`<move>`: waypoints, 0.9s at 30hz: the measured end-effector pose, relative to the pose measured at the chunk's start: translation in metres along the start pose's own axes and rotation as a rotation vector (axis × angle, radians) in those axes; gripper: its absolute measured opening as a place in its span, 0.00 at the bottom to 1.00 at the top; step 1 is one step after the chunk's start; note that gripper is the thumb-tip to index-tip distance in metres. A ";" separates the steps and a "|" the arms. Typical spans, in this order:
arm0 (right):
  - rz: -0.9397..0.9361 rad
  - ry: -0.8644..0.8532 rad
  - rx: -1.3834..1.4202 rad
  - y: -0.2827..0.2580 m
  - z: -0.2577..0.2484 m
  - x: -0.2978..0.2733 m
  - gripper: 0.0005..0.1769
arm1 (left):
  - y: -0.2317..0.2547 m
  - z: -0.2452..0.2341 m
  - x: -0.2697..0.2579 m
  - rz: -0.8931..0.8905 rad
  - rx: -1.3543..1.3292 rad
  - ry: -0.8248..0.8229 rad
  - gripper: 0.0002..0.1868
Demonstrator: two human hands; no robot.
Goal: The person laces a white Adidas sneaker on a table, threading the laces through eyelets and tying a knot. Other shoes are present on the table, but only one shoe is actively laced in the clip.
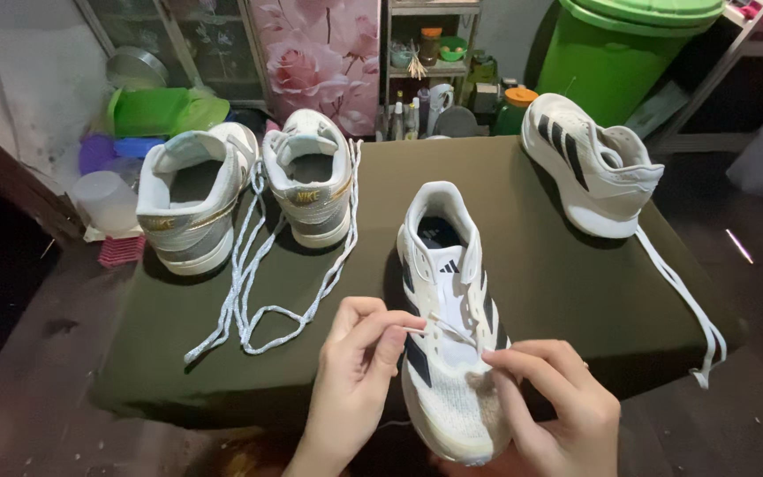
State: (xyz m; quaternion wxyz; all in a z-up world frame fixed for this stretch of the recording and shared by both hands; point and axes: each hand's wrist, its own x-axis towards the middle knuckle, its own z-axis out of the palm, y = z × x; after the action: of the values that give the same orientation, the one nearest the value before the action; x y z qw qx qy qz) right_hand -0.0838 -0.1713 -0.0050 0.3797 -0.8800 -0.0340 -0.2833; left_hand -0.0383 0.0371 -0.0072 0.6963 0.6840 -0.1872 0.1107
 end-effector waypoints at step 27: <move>0.024 -0.402 0.318 0.025 0.026 0.034 0.16 | 0.002 -0.016 0.006 -0.213 0.305 -0.089 0.08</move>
State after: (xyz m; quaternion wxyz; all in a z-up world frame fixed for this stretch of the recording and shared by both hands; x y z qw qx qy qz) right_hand -0.0362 -0.1760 -0.0181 0.5024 -0.8481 -0.1426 -0.0893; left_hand -0.0318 0.0528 -0.0025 0.5836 0.8016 -0.1254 0.0333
